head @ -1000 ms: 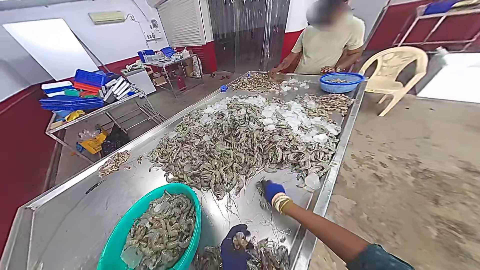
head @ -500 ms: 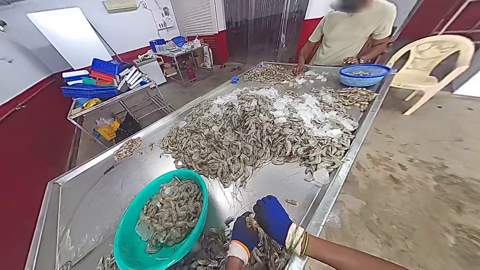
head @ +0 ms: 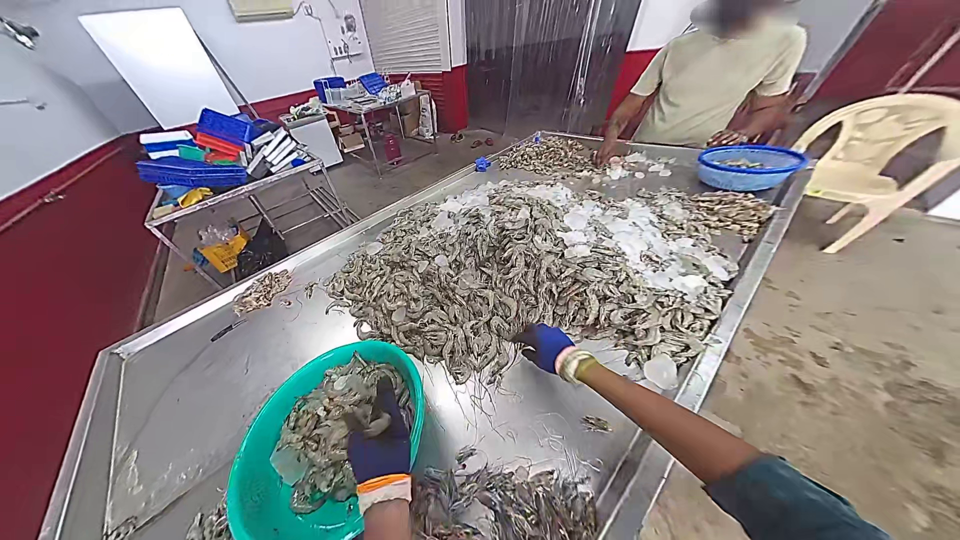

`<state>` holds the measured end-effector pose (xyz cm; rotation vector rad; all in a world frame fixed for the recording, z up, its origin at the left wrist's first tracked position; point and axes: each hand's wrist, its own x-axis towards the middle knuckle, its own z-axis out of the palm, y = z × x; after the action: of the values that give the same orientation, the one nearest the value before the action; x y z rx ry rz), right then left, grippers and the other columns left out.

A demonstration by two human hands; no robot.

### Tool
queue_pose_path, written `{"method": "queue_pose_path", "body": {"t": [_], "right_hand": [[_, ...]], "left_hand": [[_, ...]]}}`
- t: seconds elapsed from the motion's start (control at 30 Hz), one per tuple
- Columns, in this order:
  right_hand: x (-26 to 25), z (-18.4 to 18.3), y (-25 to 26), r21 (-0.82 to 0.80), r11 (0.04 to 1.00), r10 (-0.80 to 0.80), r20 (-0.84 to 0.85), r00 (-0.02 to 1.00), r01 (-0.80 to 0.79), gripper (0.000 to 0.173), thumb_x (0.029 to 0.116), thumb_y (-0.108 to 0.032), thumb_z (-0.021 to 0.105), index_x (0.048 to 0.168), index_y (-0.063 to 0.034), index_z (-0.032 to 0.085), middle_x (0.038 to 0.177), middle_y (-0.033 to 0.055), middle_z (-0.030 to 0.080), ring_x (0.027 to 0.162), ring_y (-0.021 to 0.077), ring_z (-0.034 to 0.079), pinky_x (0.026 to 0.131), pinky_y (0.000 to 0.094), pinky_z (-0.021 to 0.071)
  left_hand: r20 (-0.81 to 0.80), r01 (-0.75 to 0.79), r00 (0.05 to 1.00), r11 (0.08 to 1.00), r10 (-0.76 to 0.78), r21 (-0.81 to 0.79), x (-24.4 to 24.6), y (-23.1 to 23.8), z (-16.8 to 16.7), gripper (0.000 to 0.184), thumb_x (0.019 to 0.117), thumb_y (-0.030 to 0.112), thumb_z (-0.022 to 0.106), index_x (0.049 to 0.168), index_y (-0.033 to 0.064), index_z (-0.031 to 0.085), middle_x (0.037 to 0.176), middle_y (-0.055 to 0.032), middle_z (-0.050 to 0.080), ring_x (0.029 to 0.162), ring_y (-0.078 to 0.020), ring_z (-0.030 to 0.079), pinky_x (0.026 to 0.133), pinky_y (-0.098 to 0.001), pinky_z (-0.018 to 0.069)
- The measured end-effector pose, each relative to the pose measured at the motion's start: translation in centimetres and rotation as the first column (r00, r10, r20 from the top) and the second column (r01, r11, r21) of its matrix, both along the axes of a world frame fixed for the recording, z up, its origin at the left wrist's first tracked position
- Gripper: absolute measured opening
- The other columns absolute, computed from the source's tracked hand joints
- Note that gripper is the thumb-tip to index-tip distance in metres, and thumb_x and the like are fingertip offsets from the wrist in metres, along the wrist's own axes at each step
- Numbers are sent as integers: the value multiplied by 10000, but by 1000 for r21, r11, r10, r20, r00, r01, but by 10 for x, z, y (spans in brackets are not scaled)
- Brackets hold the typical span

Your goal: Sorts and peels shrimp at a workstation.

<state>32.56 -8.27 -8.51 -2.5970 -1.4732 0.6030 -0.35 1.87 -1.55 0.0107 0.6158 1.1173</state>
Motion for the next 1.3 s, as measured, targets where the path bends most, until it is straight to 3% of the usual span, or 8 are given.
{"method": "queue_pose_path", "body": {"t": [0.1,0.3,0.4,0.5,0.67,0.8,1.07,1.3], "right_hand": [[37,-31,41,55,998,-16,54,998,13,611,903,-419,734,1485,-335,568,1632,171,399,1478,488,356,1083,735,359],[-39,-52,24,38,966,-250,-134,959,257,573,938,-431,678,1456,-200,591,1501,254,495,1325,478,522,1028,656,479],[-35,-13,-16,102,946,-255,-349,902,307,573,1049,-344,589,1551,-100,463,1508,302,487,1354,442,536,1133,586,426],[2,0,-47,98,974,-183,-172,968,202,324,1038,-185,566,1331,-130,695,1376,209,635,1284,394,603,1090,596,456],[-25,-18,-45,164,868,485,-74,871,-469,214,956,-5,628,1051,-85,801,1179,182,726,1129,423,664,974,640,508],[-39,-59,-30,225,734,653,24,757,-641,241,921,-36,697,1152,-71,756,1295,190,675,1238,430,604,1066,620,448],[-157,-28,-92,-120,991,41,-195,980,-65,317,998,-62,574,1308,-7,617,1310,256,622,1204,443,625,989,595,523],[-172,17,-97,-148,978,159,65,985,-148,249,991,-145,588,1161,23,656,1211,246,656,1161,438,627,964,588,479]], "left_hand": [[98,13,995,1000,-11,-27,6,-1,5,801,1031,642,31,1623,111,130,1719,-29,135,1556,-142,228,1206,-298,290],[87,155,981,970,-173,190,-5,-8,-25,869,998,660,-51,1639,89,82,1729,-84,67,1582,-174,146,1243,-312,237],[-8,147,989,969,-148,197,-10,-30,0,806,1053,567,-29,1615,22,166,1706,-149,164,1568,-194,210,1222,-302,278],[204,215,949,966,-241,140,-23,-39,-34,807,1060,627,152,1521,13,400,1494,-96,555,1346,-145,568,1013,-279,527],[-79,546,836,809,-543,219,-3,-63,-60,728,1075,584,111,1466,79,459,1294,-75,687,1126,-176,694,822,-315,584],[-450,723,656,676,-606,143,14,-86,-50,541,1123,392,155,1501,75,377,1328,-148,650,1151,-272,685,892,-426,586],[-992,974,124,189,9,124,40,-136,-104,574,1018,62,543,1563,6,373,1592,-235,395,1489,-389,364,1240,-499,294],[-944,943,-329,51,-12,-330,53,-130,-59,401,1126,274,355,1390,52,558,1271,-220,668,1206,-367,641,1050,-569,474]]}}
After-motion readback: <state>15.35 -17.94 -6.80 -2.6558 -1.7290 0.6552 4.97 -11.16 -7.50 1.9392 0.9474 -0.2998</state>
